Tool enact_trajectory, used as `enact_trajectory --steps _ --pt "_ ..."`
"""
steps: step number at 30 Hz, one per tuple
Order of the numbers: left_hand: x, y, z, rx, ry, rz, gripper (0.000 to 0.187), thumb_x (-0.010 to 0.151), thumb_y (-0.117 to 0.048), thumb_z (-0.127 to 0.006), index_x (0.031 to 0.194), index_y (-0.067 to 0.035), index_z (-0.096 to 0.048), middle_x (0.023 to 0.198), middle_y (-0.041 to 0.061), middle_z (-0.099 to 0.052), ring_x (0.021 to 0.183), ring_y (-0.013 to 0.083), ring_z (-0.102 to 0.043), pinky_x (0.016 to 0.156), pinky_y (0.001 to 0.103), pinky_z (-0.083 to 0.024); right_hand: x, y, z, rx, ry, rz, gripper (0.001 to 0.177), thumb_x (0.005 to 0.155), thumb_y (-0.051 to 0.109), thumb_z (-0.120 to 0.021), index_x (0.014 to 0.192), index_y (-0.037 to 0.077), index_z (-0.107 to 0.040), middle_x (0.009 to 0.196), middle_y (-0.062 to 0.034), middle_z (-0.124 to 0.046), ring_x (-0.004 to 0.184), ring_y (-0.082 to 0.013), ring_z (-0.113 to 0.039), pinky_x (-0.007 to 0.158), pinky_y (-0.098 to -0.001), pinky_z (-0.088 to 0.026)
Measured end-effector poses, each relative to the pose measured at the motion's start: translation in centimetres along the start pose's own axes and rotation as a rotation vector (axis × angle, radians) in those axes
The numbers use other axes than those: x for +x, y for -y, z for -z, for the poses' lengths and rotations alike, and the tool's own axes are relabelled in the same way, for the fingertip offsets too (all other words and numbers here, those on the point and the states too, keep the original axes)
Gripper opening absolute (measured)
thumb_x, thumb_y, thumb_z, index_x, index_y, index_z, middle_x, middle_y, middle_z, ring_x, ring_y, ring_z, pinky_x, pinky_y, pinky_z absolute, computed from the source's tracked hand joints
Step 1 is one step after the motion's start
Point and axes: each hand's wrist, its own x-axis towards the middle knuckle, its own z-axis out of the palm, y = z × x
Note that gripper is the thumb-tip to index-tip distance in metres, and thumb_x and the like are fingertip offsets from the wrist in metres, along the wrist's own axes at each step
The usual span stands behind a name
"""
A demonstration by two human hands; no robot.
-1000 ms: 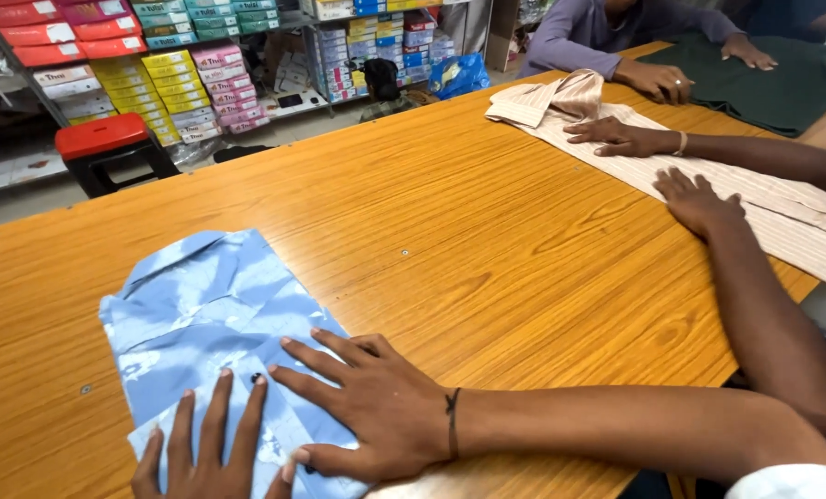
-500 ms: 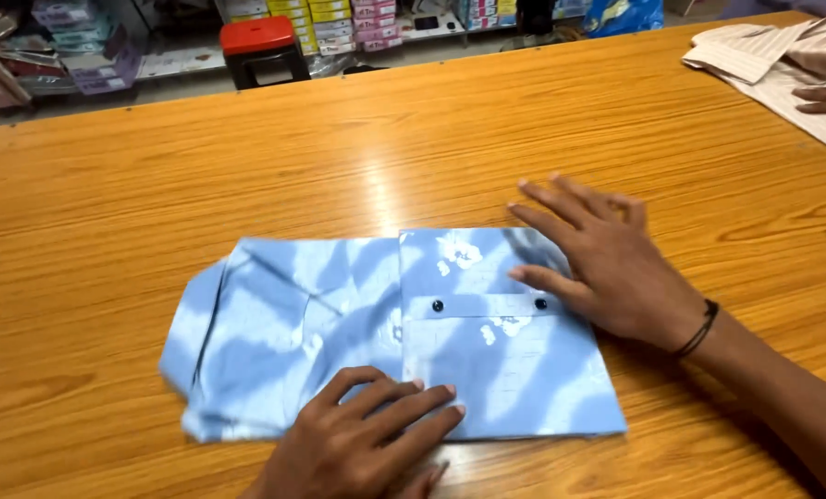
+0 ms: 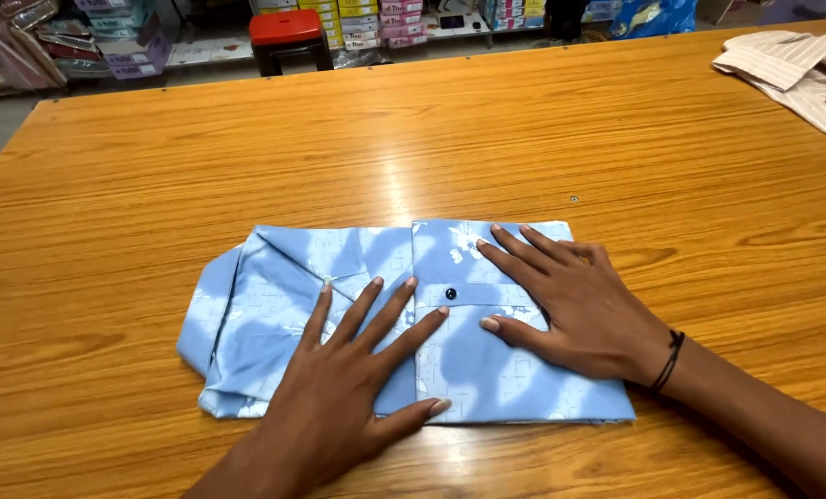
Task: Fold a light blue patterned shirt and place it into a plastic bag.
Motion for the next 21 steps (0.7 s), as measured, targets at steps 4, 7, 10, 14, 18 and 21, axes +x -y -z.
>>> enact_trajectory --steps 4,7,10,14,18,21 --pt "-0.3 2.7 -0.9 0.244 -0.307 -0.081 0.079 0.097 -0.071 -0.042 0.160 -0.024 -0.035 0.167 0.007 -0.032 0.155 0.0322 -0.025 0.123 0.064 -0.008 0.2 5.2 7.1 -0.144 0.361 -0.530 0.069 0.097 0.074 -0.038 0.148 0.033 -0.058 0.120 -0.0056 -0.077 0.117 -0.0218 -0.069 0.103 -0.0379 -0.050" --pt "-0.2 4.5 0.5 0.358 -0.206 0.212 0.063 0.098 -0.050 -0.050 0.154 -0.022 -0.042 0.163 0.010 -0.038 0.153 0.0308 -0.030 0.123 0.061 -0.015 -0.4 3.3 6.3 0.071 0.147 -0.685 0.056 0.104 0.061 -0.042 0.120 0.026 -0.082 0.096 -0.0092 -0.084 0.093 -0.0228 -0.075 0.088 -0.0369 -0.057" --pt "-0.7 5.4 0.0 0.158 -0.176 0.186 0.050 0.105 -0.038 -0.048 0.153 -0.025 -0.046 0.165 0.005 -0.043 0.155 0.0278 -0.036 0.128 0.054 -0.025 -0.3 -1.5 2.1 0.097 -0.277 -0.033 0.045 0.098 0.051 -0.050 0.124 0.021 -0.071 0.122 -0.0023 -0.076 0.117 -0.0202 -0.066 0.100 -0.0390 -0.046" --pt "0.0 4.0 0.6 -0.132 0.039 -0.152 0.064 0.103 -0.055 -0.048 0.156 -0.020 -0.043 0.166 0.007 -0.041 0.154 0.0277 -0.035 0.126 0.055 -0.024 0.8 -3.6 0.0 0.137 -0.220 0.260 0.054 0.102 0.044 -0.048 0.148 0.016 -0.057 0.151 -0.0083 -0.059 0.140 -0.0269 -0.049 0.104 -0.0454 -0.035" --pt "-0.2 5.4 -0.7 -0.045 0.035 -0.221 0.084 0.096 -0.075 -0.042 0.159 -0.018 -0.040 0.162 0.011 -0.039 0.150 0.0322 -0.030 0.120 0.060 -0.013 1.0 -3.5 -0.4 0.213 -0.060 0.150 0.059 0.100 0.045 -0.045 0.154 0.021 -0.047 0.163 -0.0015 -0.043 0.147 -0.0223 -0.039 0.104 -0.0434 -0.031" --pt "-0.1 6.3 0.1 0.049 0.032 -0.189 0.076 0.098 -0.071 -0.040 0.156 -0.022 -0.044 0.160 0.007 -0.043 0.147 0.0276 -0.034 0.119 0.058 -0.012 1.2 -3.7 -0.5 0.225 -0.071 0.150 0.058 0.099 0.043 -0.048 0.153 0.021 -0.048 0.162 -0.0020 -0.044 0.146 -0.0224 -0.041 0.103 -0.0430 -0.033"
